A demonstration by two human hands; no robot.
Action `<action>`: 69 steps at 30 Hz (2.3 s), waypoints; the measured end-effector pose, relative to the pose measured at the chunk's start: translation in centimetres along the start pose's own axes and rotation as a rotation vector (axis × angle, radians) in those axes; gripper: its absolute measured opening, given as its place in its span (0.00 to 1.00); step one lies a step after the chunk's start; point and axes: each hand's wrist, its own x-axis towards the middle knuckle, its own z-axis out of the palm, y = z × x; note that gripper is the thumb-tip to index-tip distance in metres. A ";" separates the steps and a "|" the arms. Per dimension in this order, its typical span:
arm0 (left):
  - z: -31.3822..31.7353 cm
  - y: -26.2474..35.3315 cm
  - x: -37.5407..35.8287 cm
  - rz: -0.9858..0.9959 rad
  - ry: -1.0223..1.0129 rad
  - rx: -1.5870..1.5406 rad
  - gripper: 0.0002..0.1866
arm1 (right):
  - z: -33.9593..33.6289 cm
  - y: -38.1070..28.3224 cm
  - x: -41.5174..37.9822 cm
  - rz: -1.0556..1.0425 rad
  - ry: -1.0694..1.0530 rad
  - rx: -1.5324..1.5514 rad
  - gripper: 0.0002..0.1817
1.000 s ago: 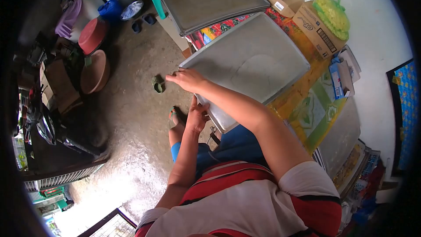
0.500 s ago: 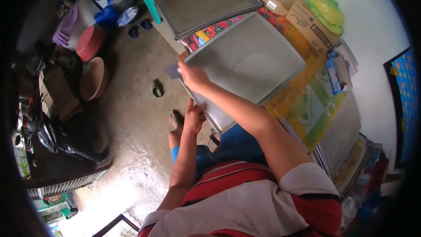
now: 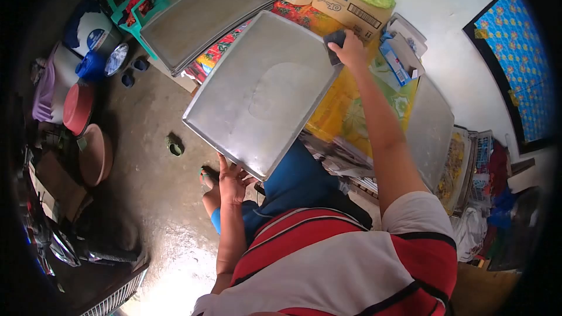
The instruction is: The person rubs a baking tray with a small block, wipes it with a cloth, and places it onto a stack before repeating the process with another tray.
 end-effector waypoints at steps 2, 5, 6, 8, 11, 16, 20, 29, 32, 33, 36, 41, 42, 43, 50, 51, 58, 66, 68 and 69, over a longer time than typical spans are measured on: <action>0.0 -0.2 0.2 0.030 0.052 -0.055 0.44 | 1.1 1.2 0.2 -0.032 -0.074 0.051 0.38; 1.9 1.9 -0.7 0.065 0.099 -0.037 0.43 | 2.1 -1.2 -2.5 -0.147 -0.204 0.085 0.40; 1.7 2.0 -0.6 0.077 0.093 -0.002 0.43 | 2.3 -3.7 -5.2 -0.205 -0.185 0.075 0.40; 1.4 2.3 -0.1 0.090 0.099 0.057 0.42 | 2.8 -7.9 -9.8 -0.340 -0.304 -0.048 0.40; 1.9 2.5 -0.1 0.052 0.124 0.014 0.40 | 4.9 -6.9 -9.2 -0.326 -0.167 -0.043 0.42; 1.3 1.9 0.7 0.047 0.039 -0.023 0.33 | 3.7 -8.4 -8.3 -0.189 -0.216 0.019 0.34; 1.4 2.0 1.0 0.043 0.026 -0.006 0.31 | 5.6 -13.7 -14.8 -0.648 -0.077 -0.080 0.29; 1.7 1.8 1.4 0.050 0.040 0.029 0.25 | 6.7 -15.8 -14.1 -0.466 -0.266 0.020 0.32; 1.6 1.8 1.2 0.038 0.048 -0.042 0.24 | 8.1 -16.8 -14.1 -0.493 -0.083 -0.026 0.34; 1.2 1.8 1.2 0.038 0.046 -0.026 0.24 | 7.4 -15.8 -10.5 -0.329 -0.103 -0.007 0.31; 1.4 1.6 1.4 0.022 0.049 -0.033 0.24 | 7.4 -13.8 -5.9 -0.069 -0.203 0.053 0.30; 1.3 1.2 2.1 0.011 0.050 -0.018 0.27 | 8.7 -20.6 -15.7 -0.681 -0.237 -0.035 0.38; 1.3 1.3 2.1 0.016 0.060 -0.015 0.27 | 9.0 -20.5 -14.8 -0.612 -0.128 -0.061 0.36; 1.1 1.4 2.1 0.017 0.051 -0.022 0.28 | 9.5 -20.2 -13.1 -0.539 -0.023 -0.083 0.34; 1.4 1.5 2.2 0.014 0.029 -0.024 0.28 | 9.4 -21.2 -14.0 -0.637 -0.152 -0.046 0.36; 1.4 1.4 2.2 0.009 0.042 -0.034 0.28 | 8.6 -22.1 -15.4 -0.728 -0.294 -0.048 0.40; 0.8 1.3 2.0 0.018 0.056 -0.028 0.26 | 8.8 -20.6 -8.9 -0.251 -0.219 0.083 0.31; -0.1 1.4 2.0 0.036 0.028 -0.122 0.34 | 5.8 -20.6 -13.4 -0.332 -0.286 0.323 0.38; -0.2 1.0 1.3 -0.046 -0.010 -0.216 0.37 | 4.1 -15.0 -8.5 -0.094 -0.163 0.399 0.36; 1.0 1.2 0.2 -0.074 -0.032 -0.168 0.38 | 3.4 -11.7 -6.3 -0.055 -0.087 0.301 0.36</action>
